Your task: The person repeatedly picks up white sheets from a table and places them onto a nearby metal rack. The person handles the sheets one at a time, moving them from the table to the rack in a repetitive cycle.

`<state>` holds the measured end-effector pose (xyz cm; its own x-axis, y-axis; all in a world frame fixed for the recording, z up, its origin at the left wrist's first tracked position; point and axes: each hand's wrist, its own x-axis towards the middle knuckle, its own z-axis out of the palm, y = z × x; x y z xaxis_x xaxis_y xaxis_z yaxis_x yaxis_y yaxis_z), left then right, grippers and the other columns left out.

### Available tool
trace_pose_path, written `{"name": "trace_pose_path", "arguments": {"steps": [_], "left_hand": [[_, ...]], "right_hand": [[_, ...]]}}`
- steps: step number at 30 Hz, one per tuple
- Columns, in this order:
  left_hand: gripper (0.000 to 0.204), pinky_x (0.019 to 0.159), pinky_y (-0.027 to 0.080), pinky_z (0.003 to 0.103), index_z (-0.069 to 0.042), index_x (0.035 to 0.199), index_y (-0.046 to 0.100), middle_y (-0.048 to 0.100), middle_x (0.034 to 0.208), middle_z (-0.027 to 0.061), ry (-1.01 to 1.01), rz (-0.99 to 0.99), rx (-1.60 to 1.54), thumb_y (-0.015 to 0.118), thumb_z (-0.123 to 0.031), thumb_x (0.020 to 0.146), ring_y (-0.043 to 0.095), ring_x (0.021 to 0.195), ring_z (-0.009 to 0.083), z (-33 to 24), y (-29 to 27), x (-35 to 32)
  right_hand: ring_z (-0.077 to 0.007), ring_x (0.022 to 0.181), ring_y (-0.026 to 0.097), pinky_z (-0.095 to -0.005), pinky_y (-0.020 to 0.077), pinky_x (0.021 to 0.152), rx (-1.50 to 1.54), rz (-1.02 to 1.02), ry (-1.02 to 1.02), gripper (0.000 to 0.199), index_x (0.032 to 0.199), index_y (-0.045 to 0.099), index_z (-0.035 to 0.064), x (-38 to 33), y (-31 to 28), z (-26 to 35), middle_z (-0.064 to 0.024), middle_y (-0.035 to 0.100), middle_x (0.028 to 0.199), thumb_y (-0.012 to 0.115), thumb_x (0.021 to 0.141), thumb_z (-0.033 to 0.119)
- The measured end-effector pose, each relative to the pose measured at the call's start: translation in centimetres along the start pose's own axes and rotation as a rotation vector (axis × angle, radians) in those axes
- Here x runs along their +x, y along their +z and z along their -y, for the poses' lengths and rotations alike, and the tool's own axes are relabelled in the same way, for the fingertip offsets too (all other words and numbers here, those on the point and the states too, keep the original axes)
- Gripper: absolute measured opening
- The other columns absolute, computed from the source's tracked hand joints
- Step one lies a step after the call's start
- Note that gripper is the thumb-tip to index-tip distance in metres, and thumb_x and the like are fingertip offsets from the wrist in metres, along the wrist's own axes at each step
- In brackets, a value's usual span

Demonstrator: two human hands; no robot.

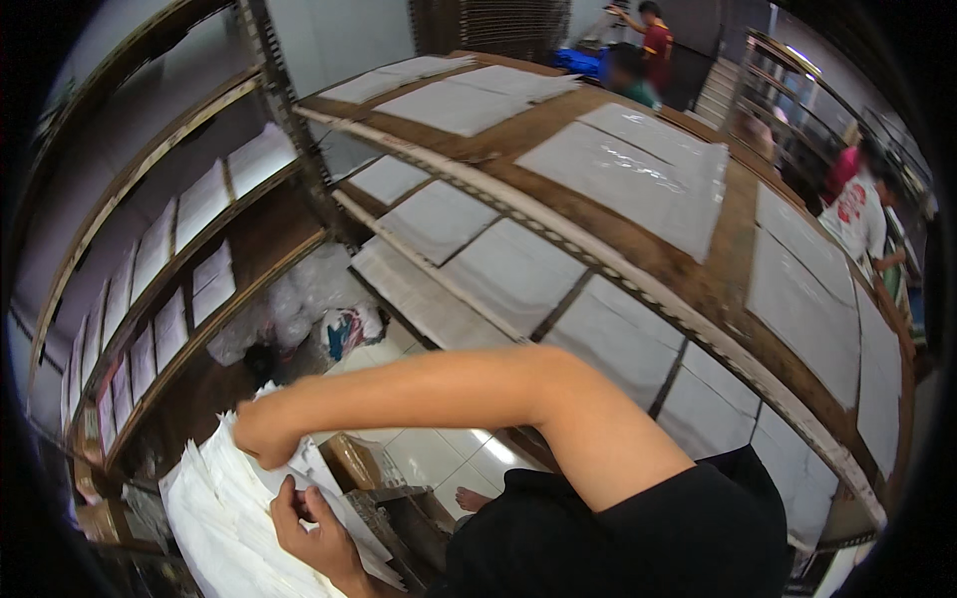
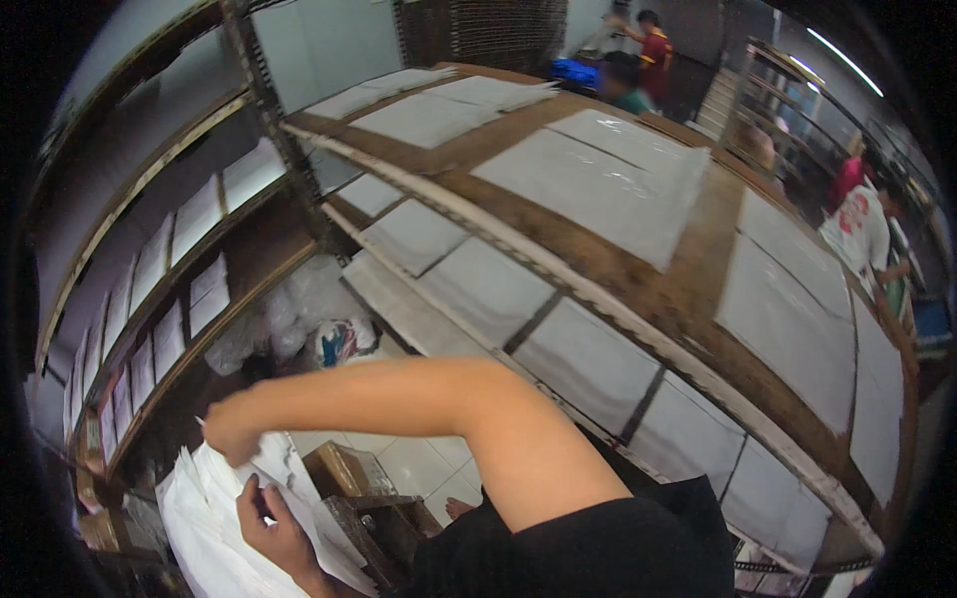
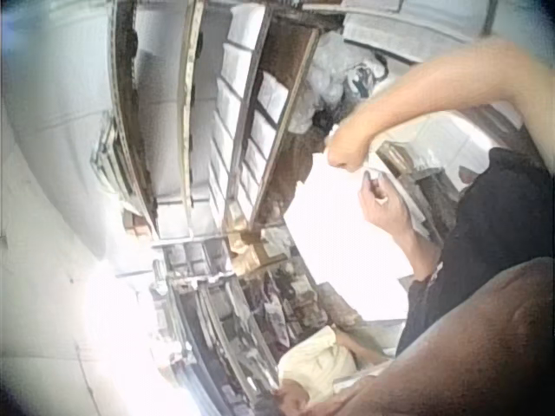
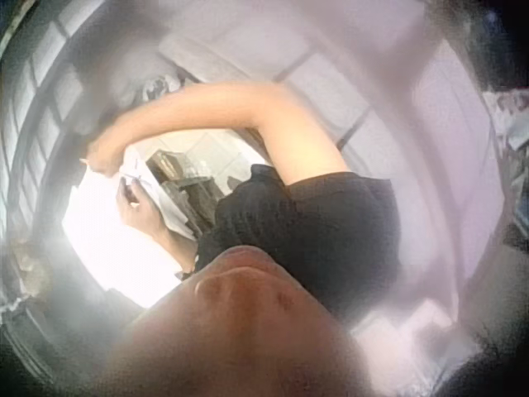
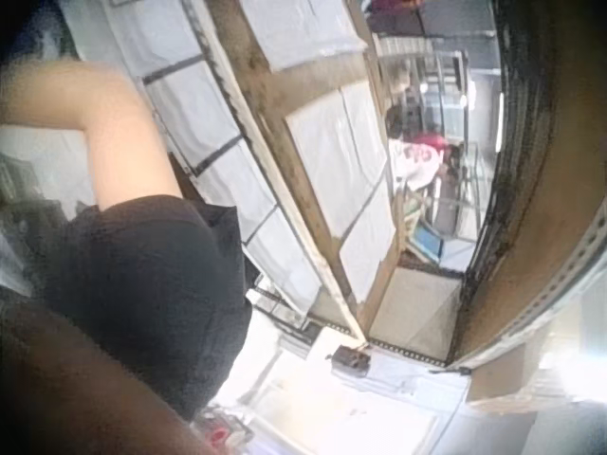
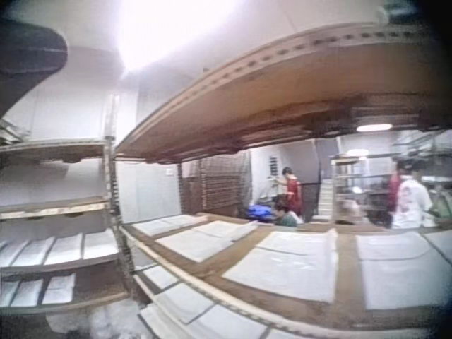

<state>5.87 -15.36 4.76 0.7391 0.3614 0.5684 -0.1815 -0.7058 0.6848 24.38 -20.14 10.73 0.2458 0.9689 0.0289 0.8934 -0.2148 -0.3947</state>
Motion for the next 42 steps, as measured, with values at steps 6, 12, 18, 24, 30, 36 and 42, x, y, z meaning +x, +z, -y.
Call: {"name": "trace_pose_path", "arguments": {"steps": [6,12,18,24,30,36,42], "left_hand": [[0.033,0.070,0.041,0.033,0.007,0.114,0.061,0.053,0.086,0.0096,0.263,-0.088,-0.300,0.058,-0.023,0.101,0.049,0.079,0.0204,-2.7,1.4,-4.3],[0.018,0.068,0.047,0.036,0.003,0.105,0.066,0.060,0.085,0.0143,0.214,0.298,-0.196,0.063,-0.004,0.089,0.059,0.075,0.0274,-4.3,7.8,-10.2],[0.019,0.059,0.052,0.039,0.001,0.101,0.069,0.065,0.083,0.0150,0.238,0.705,-0.135,0.068,-0.012,0.088,0.064,0.064,0.0275,-3.3,12.7,-19.2],[0.021,0.062,0.054,0.038,0.000,0.101,0.071,0.068,0.085,0.0165,0.296,0.911,-0.194,0.070,-0.017,0.088,0.067,0.066,0.0293,-5.7,14.8,-23.7],[0.022,0.062,0.054,0.039,0.000,0.100,0.071,0.068,0.084,0.0159,0.262,0.948,-0.170,0.070,-0.017,0.087,0.068,0.067,0.0296,-7.0,14.6,-24.9],[0.024,0.066,0.055,0.040,0.002,0.102,0.071,0.068,0.086,0.0194,0.238,0.947,-0.154,0.069,-0.018,0.087,0.068,0.072,0.0318,-6.6,13.8,-25.8],[0.025,0.067,0.054,0.040,0.002,0.102,0.071,0.068,0.087,0.0200,0.222,0.966,-0.162,0.069,-0.018,0.088,0.068,0.072,0.0320,-6.6,13.4,-26.6]], "right_hand": [[-0.0372,0.091,0.070,-0.0472,0.0540,0.078,-0.161,-0.156,0.242,0.030,0.093,0.071,-0.0067,-13.0,-16.1,1.7,-0.0248,0.072,0.098,0.056,0.078,0.015],[-0.0155,0.088,0.059,-0.0292,0.0505,0.074,-0.032,-0.750,0.770,0.036,0.117,0.064,0.0062,-46.8,-23.8,8.5,-0.0050,0.063,0.098,0.063,0.089,0.029],[-0.0042,0.080,0.051,-0.0204,0.0448,0.069,-0.006,-1.294,1.402,0.028,0.110,0.062,0.0049,-73.8,-20.2,16.4,0.0011,0.058,0.095,0.070,0.089,0.020],[-0.0110,0.051,0.049,-0.0298,0.0363,0.043,-0.011,-1.387,1.628,0.019,0.088,0.061,0.0000,-84.7,-11.4,21.0,-0.0035,0.055,0.067,0.067,0.084,0.018],[-0.0137,0.049,0.053,-0.0298,0.0388,0.044,0.077,-1.184,1.720,0.022,0.066,0.060,-0.0018,-86.1,-8.8,21.2,-0.0055,0.057,0.061,0.065,0.081,0.014],[-0.0098,0.049,0.052,-0.0247,0.0370,0.039,0.151,-1.270,1.708,0.012,0.090,0.058,-0.0002,-84.9,-8.8,20.6,-0.0045,0.056,0.064,0.064,0.084,0.008],[-0.0154,0.056,0.059,-0.0299,0.0469,0.048,0.123,-1.113,1.708,0.017,0.077,0.061,-0.0025,-85.0,-9.1,21.2,-0.0063,0.061,0.068,0.065,0.080,0.014]]}}
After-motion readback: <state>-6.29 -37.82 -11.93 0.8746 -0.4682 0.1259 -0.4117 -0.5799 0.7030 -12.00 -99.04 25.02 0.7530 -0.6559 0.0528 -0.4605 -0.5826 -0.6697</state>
